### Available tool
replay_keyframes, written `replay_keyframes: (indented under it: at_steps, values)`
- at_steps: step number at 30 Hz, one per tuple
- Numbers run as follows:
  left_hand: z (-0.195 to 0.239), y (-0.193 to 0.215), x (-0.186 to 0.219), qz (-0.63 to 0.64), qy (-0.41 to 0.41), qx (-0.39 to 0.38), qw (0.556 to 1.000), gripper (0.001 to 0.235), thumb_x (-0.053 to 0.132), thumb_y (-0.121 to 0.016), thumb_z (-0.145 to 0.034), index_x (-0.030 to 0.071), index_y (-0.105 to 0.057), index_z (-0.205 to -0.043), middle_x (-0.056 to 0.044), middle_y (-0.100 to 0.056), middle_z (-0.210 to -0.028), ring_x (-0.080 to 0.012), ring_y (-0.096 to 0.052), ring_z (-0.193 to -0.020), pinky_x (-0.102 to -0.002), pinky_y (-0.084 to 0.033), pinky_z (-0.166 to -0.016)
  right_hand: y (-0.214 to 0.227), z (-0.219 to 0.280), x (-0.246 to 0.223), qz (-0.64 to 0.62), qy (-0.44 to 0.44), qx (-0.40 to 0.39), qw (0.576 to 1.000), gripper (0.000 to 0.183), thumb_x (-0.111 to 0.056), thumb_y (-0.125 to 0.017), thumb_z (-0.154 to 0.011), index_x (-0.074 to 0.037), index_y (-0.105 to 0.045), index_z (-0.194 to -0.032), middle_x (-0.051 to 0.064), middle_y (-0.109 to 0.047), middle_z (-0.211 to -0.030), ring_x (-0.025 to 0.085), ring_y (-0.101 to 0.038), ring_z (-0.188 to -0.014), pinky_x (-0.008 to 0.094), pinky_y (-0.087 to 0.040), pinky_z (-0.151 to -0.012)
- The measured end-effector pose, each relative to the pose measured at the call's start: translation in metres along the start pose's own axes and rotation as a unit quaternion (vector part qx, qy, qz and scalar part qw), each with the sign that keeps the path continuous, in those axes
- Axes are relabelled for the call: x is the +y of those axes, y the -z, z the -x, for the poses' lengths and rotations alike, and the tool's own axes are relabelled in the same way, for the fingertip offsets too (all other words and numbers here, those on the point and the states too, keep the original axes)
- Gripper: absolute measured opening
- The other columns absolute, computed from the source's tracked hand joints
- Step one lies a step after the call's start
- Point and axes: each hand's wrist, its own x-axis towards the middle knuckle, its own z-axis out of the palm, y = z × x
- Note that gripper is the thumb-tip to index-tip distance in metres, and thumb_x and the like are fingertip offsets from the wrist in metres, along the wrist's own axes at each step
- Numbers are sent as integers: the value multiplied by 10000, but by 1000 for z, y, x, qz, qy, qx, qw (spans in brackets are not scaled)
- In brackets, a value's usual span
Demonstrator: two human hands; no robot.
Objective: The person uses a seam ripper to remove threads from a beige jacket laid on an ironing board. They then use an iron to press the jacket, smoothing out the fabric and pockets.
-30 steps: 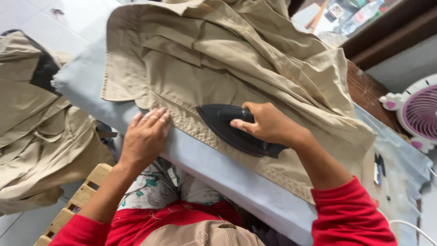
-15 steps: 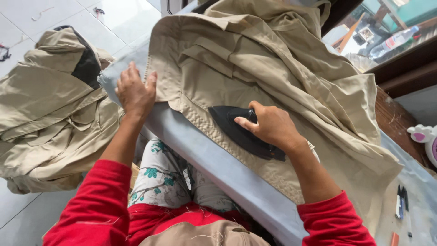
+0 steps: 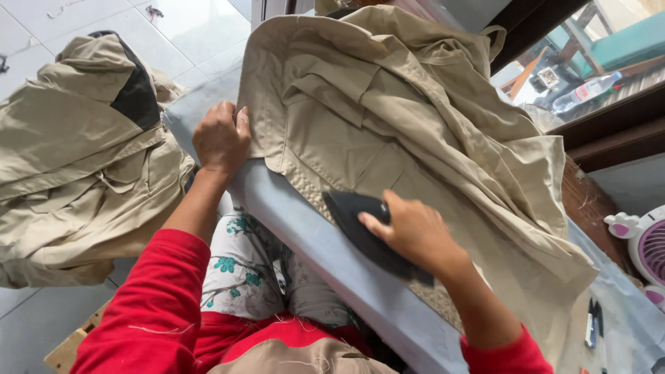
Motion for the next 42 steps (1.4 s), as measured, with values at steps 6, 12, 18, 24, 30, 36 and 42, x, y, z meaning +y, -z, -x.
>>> replay_keyframes:
  at_steps: [6, 12, 18, 24, 30, 36, 42]
  values:
    - [-5, 17, 10, 26, 41, -59, 997, 287, 431, -549, -1075, 165, -627, -1002, -108, -684, -746, -369, -741, -767, -516, -569, -700, -28, 43, 34, -13, -102, -57, 993, 572, -658, -569, -902, -187, -608, -1225, 226, -775, -1022, 421, -749, -1035, 538, -586, -896]
    - [-18, 70, 58, 435, 271, -176, 841, 488, 571, -597, -957, 136, -663, -1169, -118, -721, -1032, -353, -704, -1041, -502, -541, -898, -35, 23, 9, -24, -58, -5, 998, 579, -640, -534, -944, -144, -556, -1242, 267, -752, -1013, 453, -736, -1018, 567, -570, -881]
    - [58, 96, 119, 692, 415, -237, 541, 585, 438, -617, -938, 121, -557, -1426, -13, -624, -1333, -169, -620, -1166, -312, -533, -992, -29, 27, 3, -28, -33, -11, 999, 563, -629, -545, -944, -157, -555, -1252, 259, -748, -1042, 463, -726, -1040, 562, -563, -903]
    - [86, 56, 171, 665, 485, -334, 460, 907, 338, -818, -844, 88, -356, -1584, -249, -229, -1671, -404, -337, -1498, -544, -298, -1195, -45, 61, 51, -28, -118, -22, 992, 577, -655, -535, -924, -180, -566, -1251, 257, -761, -1050, 453, -730, -1065, 551, -565, -929]
    - [86, 20, 227, 525, 544, -259, 601, 512, 247, -846, -678, -29, -723, -1091, -85, -718, -1026, -199, -653, -933, -337, -515, -770, -53, 92, 94, -91, -225, 5, 970, 492, -640, -592, -897, -203, -610, -1123, 114, -764, -901, 350, -715, -943, 422, -513, -839]
    - [104, -8, 210, 446, 479, -229, 720, 447, 240, -822, -782, -51, -744, -1112, -175, -749, -1075, -288, -683, -1063, -398, -545, -816, -60, 77, 130, -139, -184, 103, 968, 485, -618, -659, -864, -201, -682, -1110, 180, -770, -855, 377, -741, -867, 443, -554, -807]
    - [102, 4, 205, 505, 473, -208, 691, 676, 226, -856, -798, -153, -603, -1298, -351, -620, -1314, -426, -567, -1305, -535, -490, -969, -30, 25, 96, -102, -77, 113, 985, 517, -618, -632, -890, -192, -664, -1181, 227, -777, -965, 429, -752, -960, 530, -584, -858]
